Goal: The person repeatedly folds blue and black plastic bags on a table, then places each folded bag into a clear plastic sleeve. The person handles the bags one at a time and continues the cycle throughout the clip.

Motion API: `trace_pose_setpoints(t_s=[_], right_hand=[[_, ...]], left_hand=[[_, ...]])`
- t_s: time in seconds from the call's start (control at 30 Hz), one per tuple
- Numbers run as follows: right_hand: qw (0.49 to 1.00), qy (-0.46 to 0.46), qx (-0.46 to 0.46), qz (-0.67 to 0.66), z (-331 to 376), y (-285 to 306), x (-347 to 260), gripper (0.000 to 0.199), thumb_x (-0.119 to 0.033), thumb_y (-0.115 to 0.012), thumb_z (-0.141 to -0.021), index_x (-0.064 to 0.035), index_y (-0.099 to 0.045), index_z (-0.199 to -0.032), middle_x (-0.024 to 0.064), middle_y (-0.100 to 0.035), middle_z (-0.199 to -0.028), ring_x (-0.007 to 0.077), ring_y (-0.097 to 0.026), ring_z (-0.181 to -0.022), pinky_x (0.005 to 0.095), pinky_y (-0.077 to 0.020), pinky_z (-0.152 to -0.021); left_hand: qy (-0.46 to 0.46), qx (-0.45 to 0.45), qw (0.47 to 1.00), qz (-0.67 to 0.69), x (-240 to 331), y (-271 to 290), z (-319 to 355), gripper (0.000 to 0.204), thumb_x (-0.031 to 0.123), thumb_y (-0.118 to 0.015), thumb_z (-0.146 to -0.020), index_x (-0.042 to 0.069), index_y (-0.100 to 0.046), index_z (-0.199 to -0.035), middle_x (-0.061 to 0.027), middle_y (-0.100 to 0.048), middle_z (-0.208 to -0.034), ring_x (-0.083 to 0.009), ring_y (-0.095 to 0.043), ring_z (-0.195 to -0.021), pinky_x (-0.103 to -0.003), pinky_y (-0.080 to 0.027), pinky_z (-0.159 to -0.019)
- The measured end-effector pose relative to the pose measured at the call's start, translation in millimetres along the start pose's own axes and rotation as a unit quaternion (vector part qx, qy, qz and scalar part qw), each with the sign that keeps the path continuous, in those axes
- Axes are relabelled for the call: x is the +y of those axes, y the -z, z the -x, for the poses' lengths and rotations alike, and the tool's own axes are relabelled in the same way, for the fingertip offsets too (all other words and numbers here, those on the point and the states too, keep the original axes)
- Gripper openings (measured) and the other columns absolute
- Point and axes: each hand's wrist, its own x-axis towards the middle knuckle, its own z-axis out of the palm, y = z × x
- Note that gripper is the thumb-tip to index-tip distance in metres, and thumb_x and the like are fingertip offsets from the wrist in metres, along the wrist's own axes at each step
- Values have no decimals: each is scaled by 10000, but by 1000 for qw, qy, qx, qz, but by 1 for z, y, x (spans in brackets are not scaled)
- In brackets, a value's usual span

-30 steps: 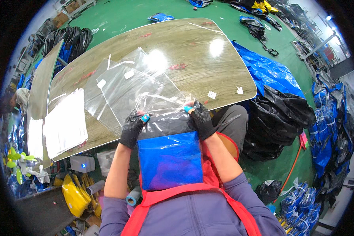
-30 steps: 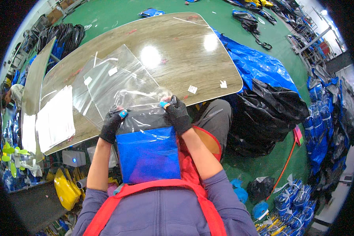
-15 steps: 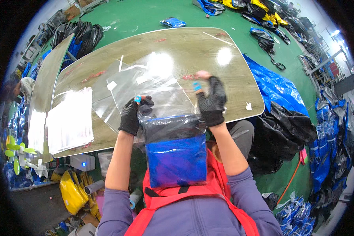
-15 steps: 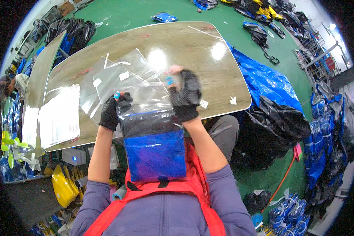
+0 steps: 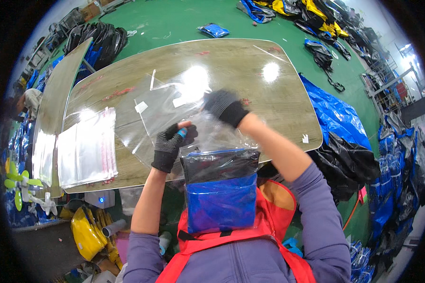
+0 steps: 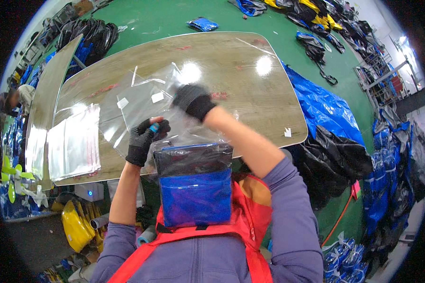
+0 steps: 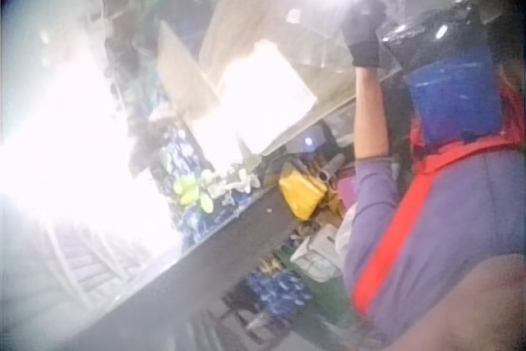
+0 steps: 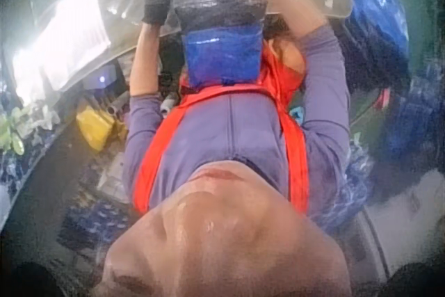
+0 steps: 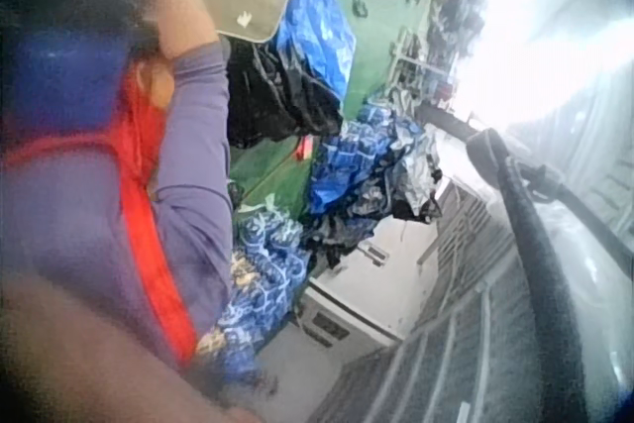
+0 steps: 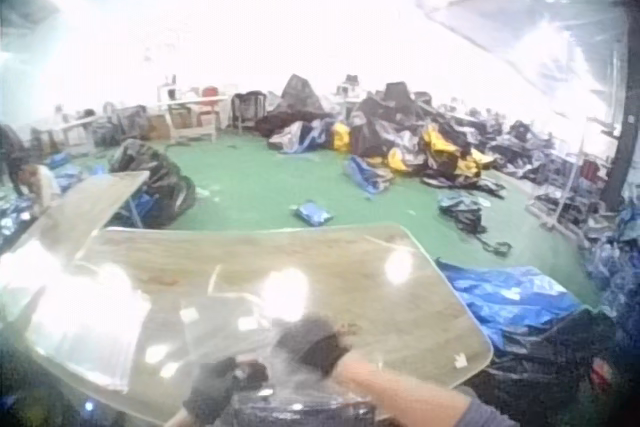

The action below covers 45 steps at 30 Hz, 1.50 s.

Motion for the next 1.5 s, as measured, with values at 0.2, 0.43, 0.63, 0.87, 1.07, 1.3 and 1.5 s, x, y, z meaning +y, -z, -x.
trace_pose_setpoints(t_s=[0.2, 0.43, 0.63, 0.87, 1.07, 1.3, 1.5], right_hand=[[638, -323, 698, 33, 121, 106, 141, 163, -96, -558, -901, -27, -509, -1040, 134, -593, -1006, 228, -569, -859, 354, -479, -823], [689, -332, 18, -643, 154, 8, 24, 421, -323, -613, -921, -39, -598, -1232, 95, -657, -1104, 138, -625, -787, 247, -491, -609], [891, -98, 25, -442, 209, 28, -21, 252, -176, -662, -846, -151, -693, -1094, 112, -621, -1223, 264, -596, -1114, 373, -456, -973], [991, -56, 80, -96, 215, 47, -46, 329, -209, -713, -658, -159, -675, -980, 101, -601, -1221, 344, -550, -1128, 451, -428, -964], [980, 8, 128, -152, 156, 15, -77, 594, -285, -701, -672, -119, -583, -1230, 167, -607, -1136, 365, -559, -1028, 499, -393, -935], [795, -488, 305, 194, 364, 33, 170, 331, -145, -469, -909, -33, -595, -1195, 202, -606, -1177, 343, -579, -1090, 397, -441, -960], [651, -689, -184, 261, 450, 99, 308, 534, -451, -451, -905, -155, -525, -1343, 84, -413, -1466, 323, -308, -1388, 630, -52, -1120]], left_hand=[[95, 76, 993, 1, 4, 15, -7, 334, 277, -586, -932, 27, -635, -1147, -101, -698, -993, -162, -657, -804, -264, -510, -706], [165, -35, 986, -16, 35, 38, -13, 464, 399, -566, -921, 49, -583, -1225, -119, -687, -1064, -54, -474, -532, -207, -352, -450], [-37, -156, 970, -180, 36, 33, 56, 315, 251, -578, -912, -5, -662, -1076, -205, -517, -1345, -332, -500, -1248, -431, -368, -1057], [-249, -46, 818, -516, 45, 26, 73, 255, -19, -550, -715, 48, -684, -921, -132, -640, -1171, -329, -534, -1142, -407, -370, -1023], [-55, 74, 956, -280, -7, -38, 65, 586, 203, -581, -872, 24, -369, -1388, -163, -504, -1320, -296, -440, -1244, -402, -303, -1070], [122, -89, 981, -118, -17, 18, 71, 494, 282, -662, -872, 55, -504, -1281, -29, -565, -1191, -166, -555, -1005, -350, -452, -908], [-86, -33, 995, 46, 73, 30, -141, 408, 312, -472, -988, 54, -516, -1301, -81, -584, -1233, -208, -560, -1102, -356, -441, -966]])
